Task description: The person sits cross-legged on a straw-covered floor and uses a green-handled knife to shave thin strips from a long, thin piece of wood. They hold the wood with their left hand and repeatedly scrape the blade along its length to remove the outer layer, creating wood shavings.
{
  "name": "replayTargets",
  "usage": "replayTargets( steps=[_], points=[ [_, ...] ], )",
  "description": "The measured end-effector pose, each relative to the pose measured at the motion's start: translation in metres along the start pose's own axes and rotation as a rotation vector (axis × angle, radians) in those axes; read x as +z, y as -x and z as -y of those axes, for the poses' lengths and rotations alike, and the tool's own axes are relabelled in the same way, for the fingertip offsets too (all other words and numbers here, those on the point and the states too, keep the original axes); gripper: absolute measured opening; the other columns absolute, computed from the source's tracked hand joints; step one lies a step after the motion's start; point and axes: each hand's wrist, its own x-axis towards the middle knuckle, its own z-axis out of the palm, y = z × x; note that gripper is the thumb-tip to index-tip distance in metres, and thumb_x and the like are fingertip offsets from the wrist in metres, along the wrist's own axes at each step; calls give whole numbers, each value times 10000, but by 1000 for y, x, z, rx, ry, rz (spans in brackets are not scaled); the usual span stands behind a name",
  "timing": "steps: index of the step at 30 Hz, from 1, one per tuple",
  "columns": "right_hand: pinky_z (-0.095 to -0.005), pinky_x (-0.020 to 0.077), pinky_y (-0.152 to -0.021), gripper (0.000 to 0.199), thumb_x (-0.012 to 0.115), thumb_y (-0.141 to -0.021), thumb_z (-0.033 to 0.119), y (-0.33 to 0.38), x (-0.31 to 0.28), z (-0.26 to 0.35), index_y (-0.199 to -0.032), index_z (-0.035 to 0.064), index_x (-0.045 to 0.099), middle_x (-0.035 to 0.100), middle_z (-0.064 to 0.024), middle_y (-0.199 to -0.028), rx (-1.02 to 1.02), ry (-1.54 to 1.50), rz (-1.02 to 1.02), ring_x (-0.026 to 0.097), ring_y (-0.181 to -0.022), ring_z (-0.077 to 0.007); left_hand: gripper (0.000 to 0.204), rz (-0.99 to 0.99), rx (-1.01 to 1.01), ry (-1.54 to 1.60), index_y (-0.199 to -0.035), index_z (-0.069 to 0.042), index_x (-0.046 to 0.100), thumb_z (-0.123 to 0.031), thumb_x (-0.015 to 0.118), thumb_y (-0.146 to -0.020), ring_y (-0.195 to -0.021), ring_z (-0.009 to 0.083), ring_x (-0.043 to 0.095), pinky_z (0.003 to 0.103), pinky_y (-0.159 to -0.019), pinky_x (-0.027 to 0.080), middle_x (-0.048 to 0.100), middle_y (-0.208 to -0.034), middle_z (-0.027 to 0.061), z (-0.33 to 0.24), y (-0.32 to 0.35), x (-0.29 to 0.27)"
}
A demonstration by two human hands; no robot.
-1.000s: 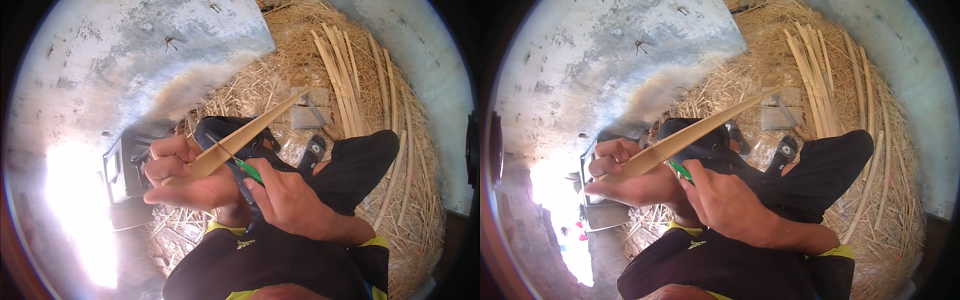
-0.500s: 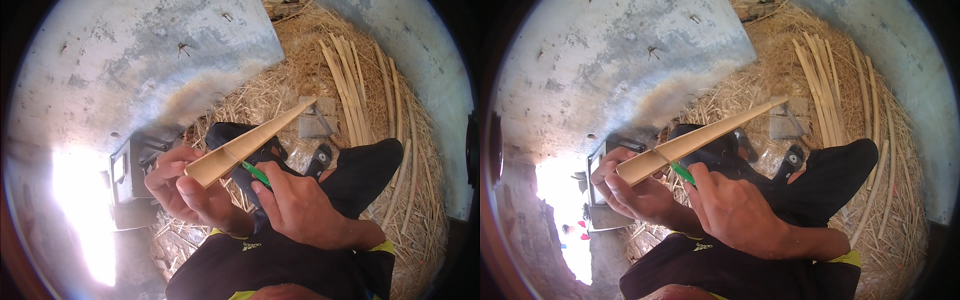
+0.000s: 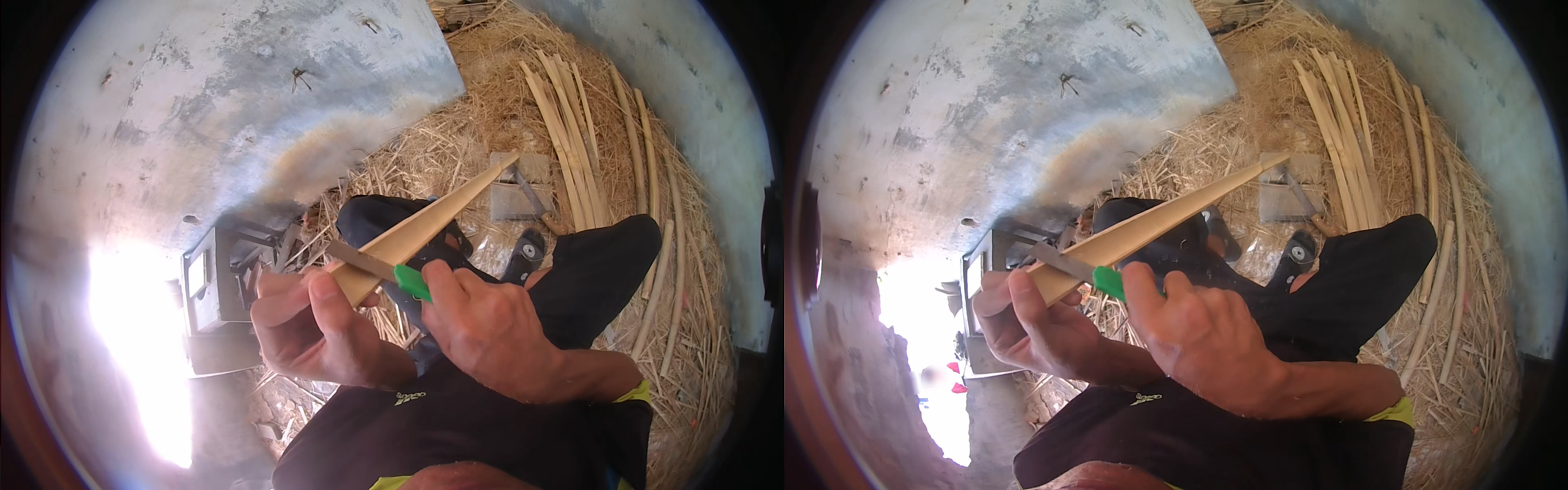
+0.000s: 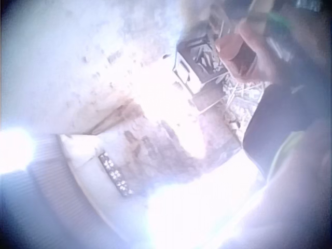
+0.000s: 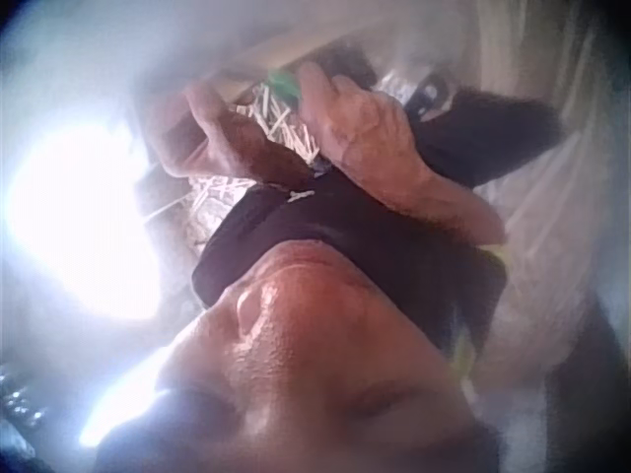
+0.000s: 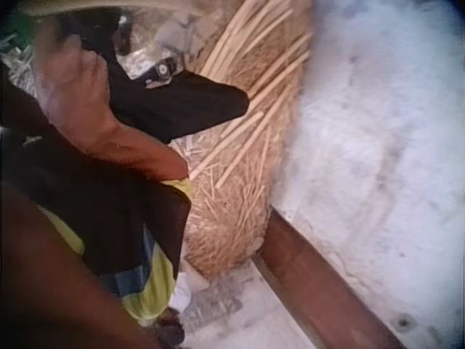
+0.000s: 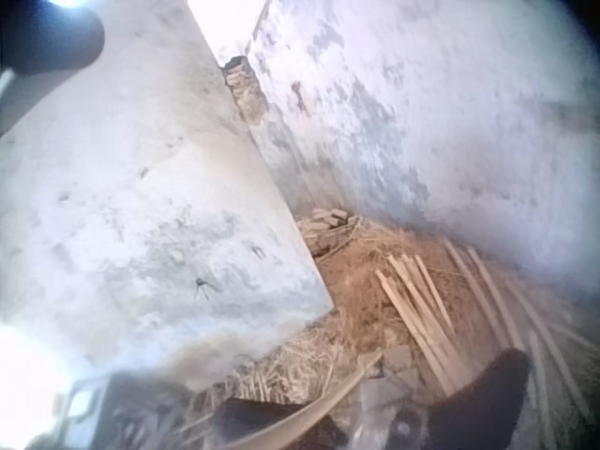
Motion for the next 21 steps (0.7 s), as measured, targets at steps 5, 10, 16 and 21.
replayTargets(
  steps=[5, 10, 16, 21],
  points=[
    [-352, 458, -370, 160, 589, -841, 150, -2, 12, -7, -828, 55, 460, 490, -72, -561, -30, 124, -95, 564, -421, -236, 104, 71, -14, 84, -775, 30, 528, 34, 630, -800, -500, 104, 526, 190, -429, 437, 533, -685, 111, -1, -4, -9],
    [-366, 473, -425, 159, 556, -878, 175, 7, 17, -18, -865, 40, 474, 519, -118, -565, 97, 179, -38, 594, -504, -270, 114, 120, -6, 139, -783, 36, 524, 39, 634, -815, -501, 112, 544, 194, -439, 445, 537, -705, 108, 1, -2, -8],
    [-529, 467, -621, 268, 473, -930, 201, 52, 32, -106, -1071, -25, 504, 616, -288, -760, 615, 127, 88, 608, -745, -457, 108, 177, 0, 248, -779, 32, 523, 37, 621, -823, -498, 105, 532, 198, -452, 436, 536, -710, 107, 0, -8, 1],
    [-424, 476, -502, 225, 534, -900, 150, -9, -29, -17, -1038, -20, 481, 559, -196, -626, 199, -388, -29, 591, -559, -365, 111, 125, -41, 248, -778, 24, 528, 23, 635, -806, -487, 110, 505, 209, -458, 426, 520, -708, 108, -2, -8, 19]
  ],
)
